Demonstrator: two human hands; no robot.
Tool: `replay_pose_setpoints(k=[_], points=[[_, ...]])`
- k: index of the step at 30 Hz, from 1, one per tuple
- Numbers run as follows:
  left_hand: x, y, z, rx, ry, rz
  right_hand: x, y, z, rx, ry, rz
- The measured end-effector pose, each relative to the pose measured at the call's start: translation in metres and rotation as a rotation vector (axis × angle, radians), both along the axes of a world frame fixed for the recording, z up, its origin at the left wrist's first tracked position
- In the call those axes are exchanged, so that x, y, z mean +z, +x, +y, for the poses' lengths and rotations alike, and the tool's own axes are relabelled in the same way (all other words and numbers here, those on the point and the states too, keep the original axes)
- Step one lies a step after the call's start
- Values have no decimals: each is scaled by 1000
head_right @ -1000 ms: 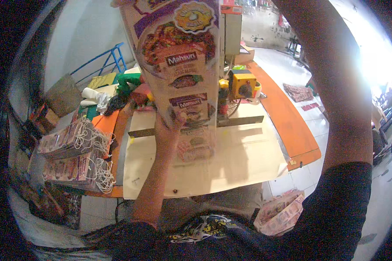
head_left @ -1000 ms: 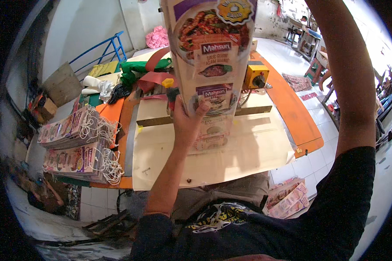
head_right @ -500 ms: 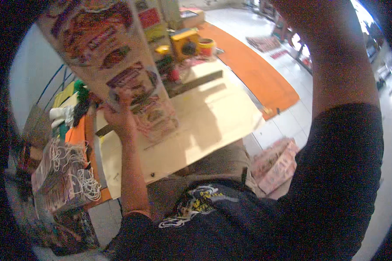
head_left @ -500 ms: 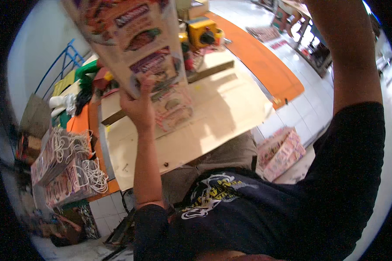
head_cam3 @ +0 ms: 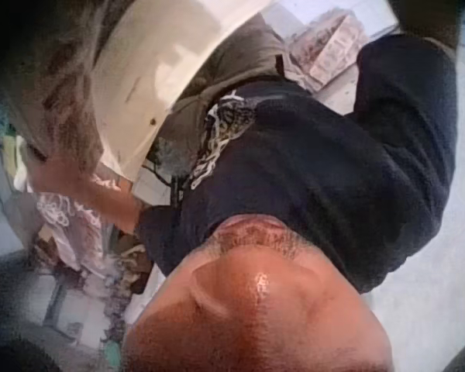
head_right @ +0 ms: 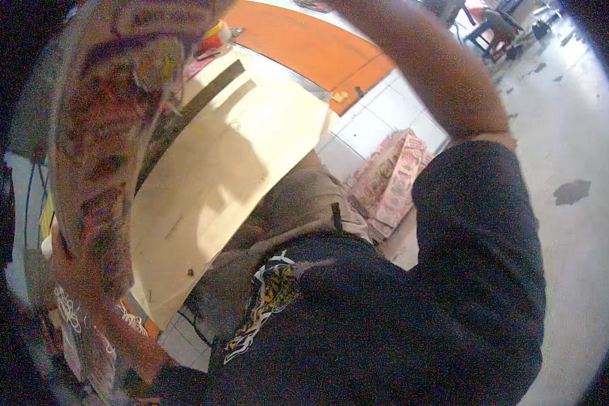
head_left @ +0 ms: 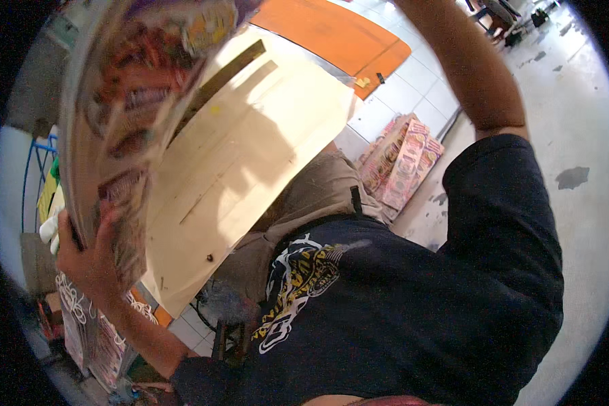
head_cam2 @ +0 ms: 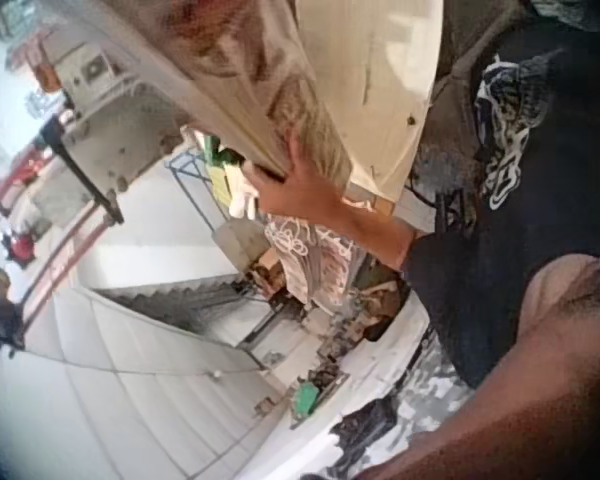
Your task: The person aligns and organizes a stack of printed product labels on a workbench, checking the edges of the sheets before lifting the entire stack.
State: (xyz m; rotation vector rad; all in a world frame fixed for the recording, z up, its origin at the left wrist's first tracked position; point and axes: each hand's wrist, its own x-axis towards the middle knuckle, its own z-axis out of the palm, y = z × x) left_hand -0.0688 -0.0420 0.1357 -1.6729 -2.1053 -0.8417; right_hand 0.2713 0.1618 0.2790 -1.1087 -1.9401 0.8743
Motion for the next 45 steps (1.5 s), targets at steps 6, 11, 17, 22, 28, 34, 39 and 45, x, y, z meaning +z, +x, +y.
replay_pose_setpoints(k=[6,11,17,22,28,34,39,45], points=[[-21,34,15,-277,-233,181,-226,65,55,245,317,360],[-65,37,18,-227,-423,189,-268,85,25,180,254,61],[-83,28,15,-156,-505,282,-208,63,-4,4,686,22],[-84,25,13,-147,-531,300,-200,-33,-59,332,939,-76],[-74,40,11,-103,-665,80,-253,-121,-84,181,823,-242],[-74,43,1,-163,-489,20,-267,-129,-78,311,795,-493],[-68,23,-20,-145,-561,78,-259,-119,-78,416,772,-448],[-71,39,-25,-163,-408,44,-244,-107,-68,475,695,-585]])
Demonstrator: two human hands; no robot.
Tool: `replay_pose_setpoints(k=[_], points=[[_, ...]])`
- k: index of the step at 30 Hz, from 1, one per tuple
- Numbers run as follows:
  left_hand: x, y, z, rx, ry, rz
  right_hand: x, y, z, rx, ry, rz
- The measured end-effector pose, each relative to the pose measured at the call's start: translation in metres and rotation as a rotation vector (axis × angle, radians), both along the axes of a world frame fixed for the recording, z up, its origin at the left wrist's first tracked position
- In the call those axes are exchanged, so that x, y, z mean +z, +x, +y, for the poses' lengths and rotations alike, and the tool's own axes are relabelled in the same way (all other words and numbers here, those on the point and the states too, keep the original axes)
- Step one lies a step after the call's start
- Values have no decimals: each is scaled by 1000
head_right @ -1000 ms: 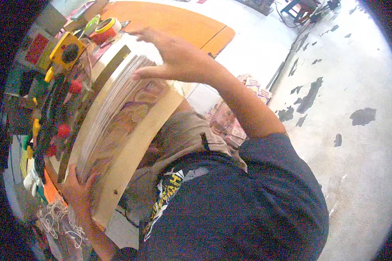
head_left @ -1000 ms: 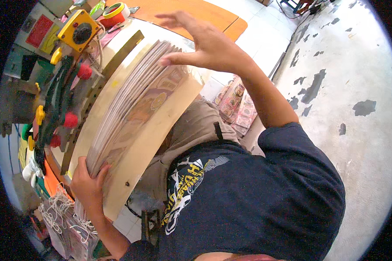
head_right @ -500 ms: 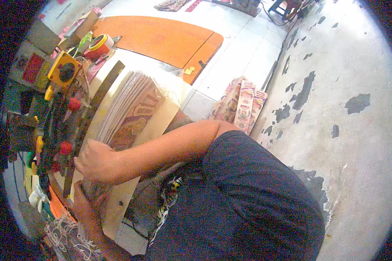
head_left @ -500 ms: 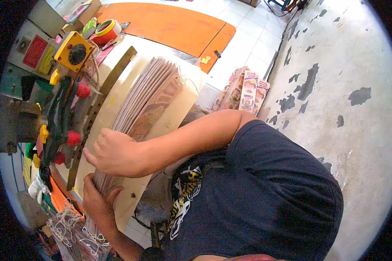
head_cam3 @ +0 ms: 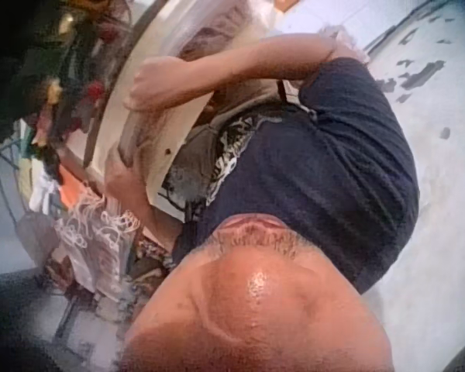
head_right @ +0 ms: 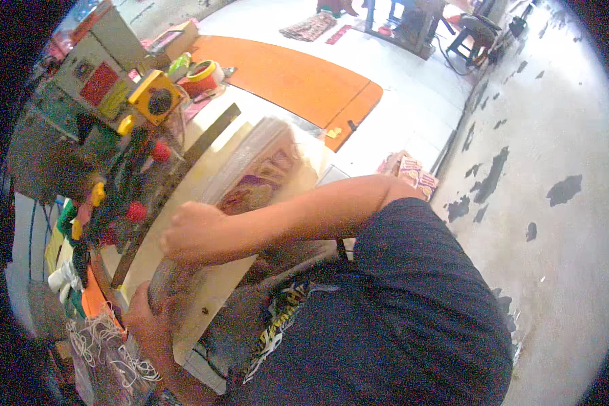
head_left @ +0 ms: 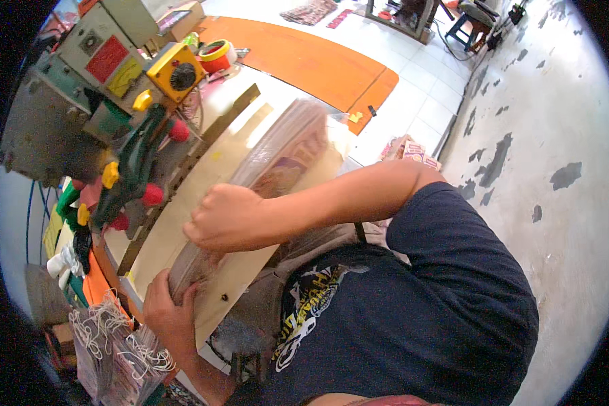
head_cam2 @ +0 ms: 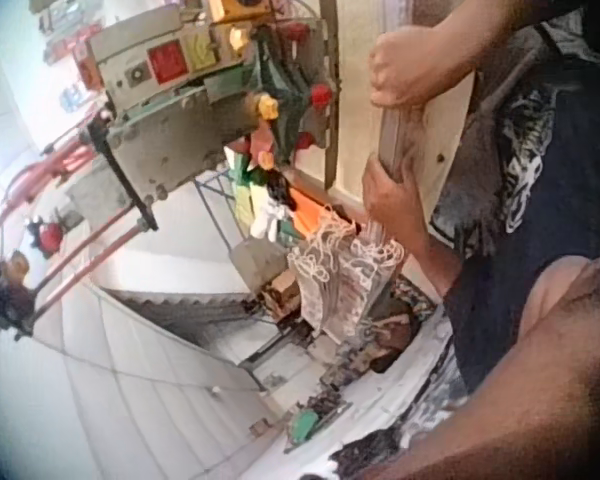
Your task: The person aligns and organizes a stack of printed product labels on a workbench, checking the edges of the sheets before lifting the entire stack.
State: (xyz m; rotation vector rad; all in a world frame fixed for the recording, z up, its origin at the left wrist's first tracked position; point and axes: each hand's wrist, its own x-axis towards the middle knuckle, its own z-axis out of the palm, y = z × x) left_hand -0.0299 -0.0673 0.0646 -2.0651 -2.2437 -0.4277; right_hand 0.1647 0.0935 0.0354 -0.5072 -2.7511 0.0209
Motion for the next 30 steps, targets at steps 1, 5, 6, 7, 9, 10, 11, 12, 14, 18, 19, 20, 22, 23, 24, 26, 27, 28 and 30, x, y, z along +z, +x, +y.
replay_pose_setpoints(k=[1,5,6,7,9,10,11,12,14,18,19,20,22,23,24,26,27,28,30], points=[[7,5,-1,-11,-11,16,4,6,-1,-17,21,2],[37,32,4,-178,138,233,32,54,-6,-66,86,81],[46,41,12,-277,236,279,40,69,-5,-80,100,119],[49,52,26,-408,339,314,43,93,-1,-181,109,83],[61,69,26,-568,481,206,56,129,2,-342,58,70],[65,73,20,-628,541,160,61,141,4,-400,-7,88],[66,76,14,-657,614,167,60,156,10,-512,-9,77],[67,73,7,-670,606,162,60,169,14,-623,-15,62],[62,68,4,-721,588,137,74,202,10,-835,-285,172],[35,69,20,-704,622,30,59,293,-5,-978,-445,659],[30,66,23,-716,614,24,50,316,-10,-992,-536,795],[24,63,27,-733,597,19,38,336,-12,-1009,-632,935],[8,57,32,-747,562,1,22,350,-16,-1096,-748,1103],[0,57,35,-750,551,-9,2,365,-12,-1152,-752,1166],[-7,55,38,-750,545,-18,-22,381,-9,-1203,-748,1229],[-17,50,43,-776,504,-58,-83,424,-3,-1282,-731,1302],[-24,49,46,-773,492,-82,-110,439,-4,-1311,-720,1338],[-31,48,48,-763,480,-101,-128,442,-8,-1328,-730,1406],[-41,50,55,-751,453,-138,-162,437,-20,-1350,-755,1546]])
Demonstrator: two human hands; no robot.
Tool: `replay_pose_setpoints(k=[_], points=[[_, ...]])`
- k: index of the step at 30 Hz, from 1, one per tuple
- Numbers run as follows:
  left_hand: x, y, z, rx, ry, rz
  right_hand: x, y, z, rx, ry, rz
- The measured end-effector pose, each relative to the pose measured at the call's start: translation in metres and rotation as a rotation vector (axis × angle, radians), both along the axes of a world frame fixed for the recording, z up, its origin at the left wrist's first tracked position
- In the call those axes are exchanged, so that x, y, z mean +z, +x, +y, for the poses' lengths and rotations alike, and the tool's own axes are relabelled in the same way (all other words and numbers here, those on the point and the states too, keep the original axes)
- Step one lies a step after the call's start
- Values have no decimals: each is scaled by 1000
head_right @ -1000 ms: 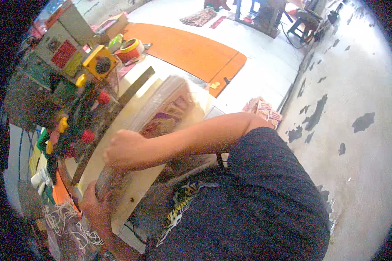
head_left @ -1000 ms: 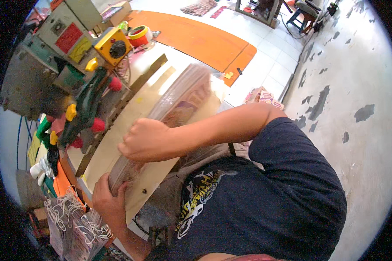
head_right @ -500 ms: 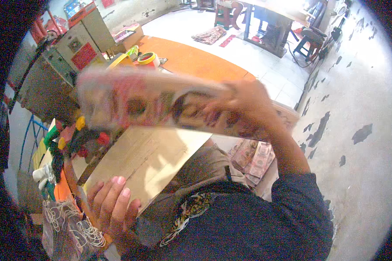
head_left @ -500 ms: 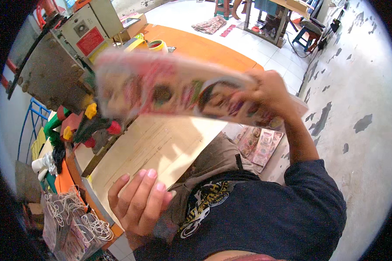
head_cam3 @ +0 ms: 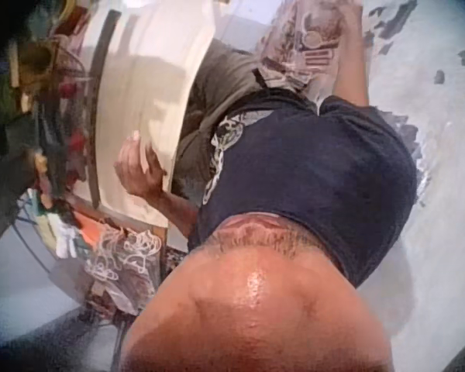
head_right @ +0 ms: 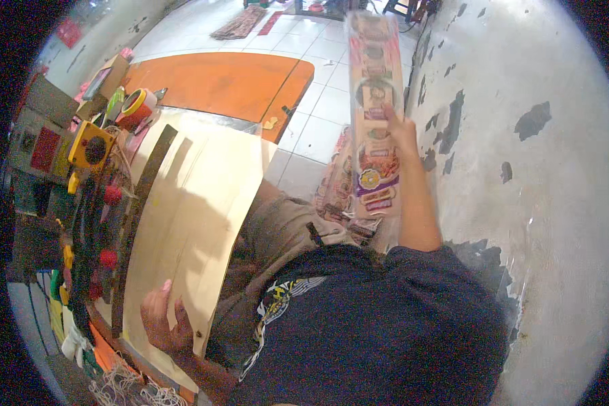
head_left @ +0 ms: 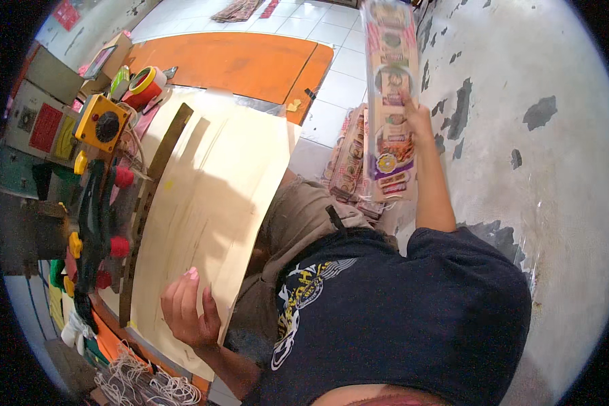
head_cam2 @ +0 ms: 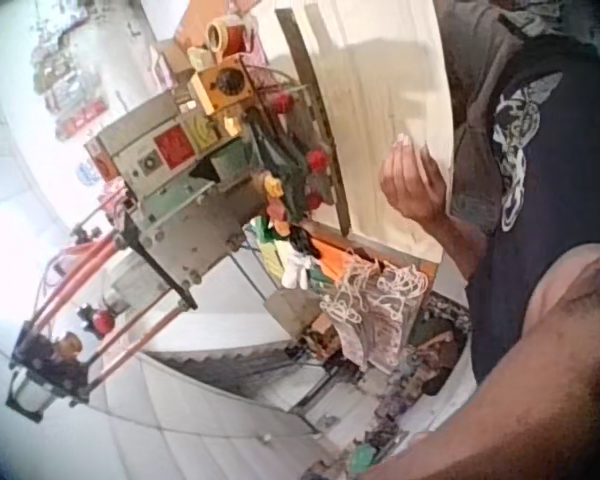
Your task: The person aligns and organizes a stack of printed product labels on a workbench, checking the edges of the sheets before lifting the entire stack.
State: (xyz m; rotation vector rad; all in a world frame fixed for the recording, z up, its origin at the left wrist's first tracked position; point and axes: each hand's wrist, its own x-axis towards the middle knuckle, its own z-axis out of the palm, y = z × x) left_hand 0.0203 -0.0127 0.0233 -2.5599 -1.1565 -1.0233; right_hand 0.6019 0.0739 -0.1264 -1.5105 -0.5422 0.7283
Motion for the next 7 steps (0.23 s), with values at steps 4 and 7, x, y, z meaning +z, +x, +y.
replay_pose_setpoints(k=[4,7], points=[[-19,3,8,56,-110,-5,-82,-10,-14,-87,-50,229],[-27,7,18,86,-184,25,-148,-4,-13,-102,5,323]])
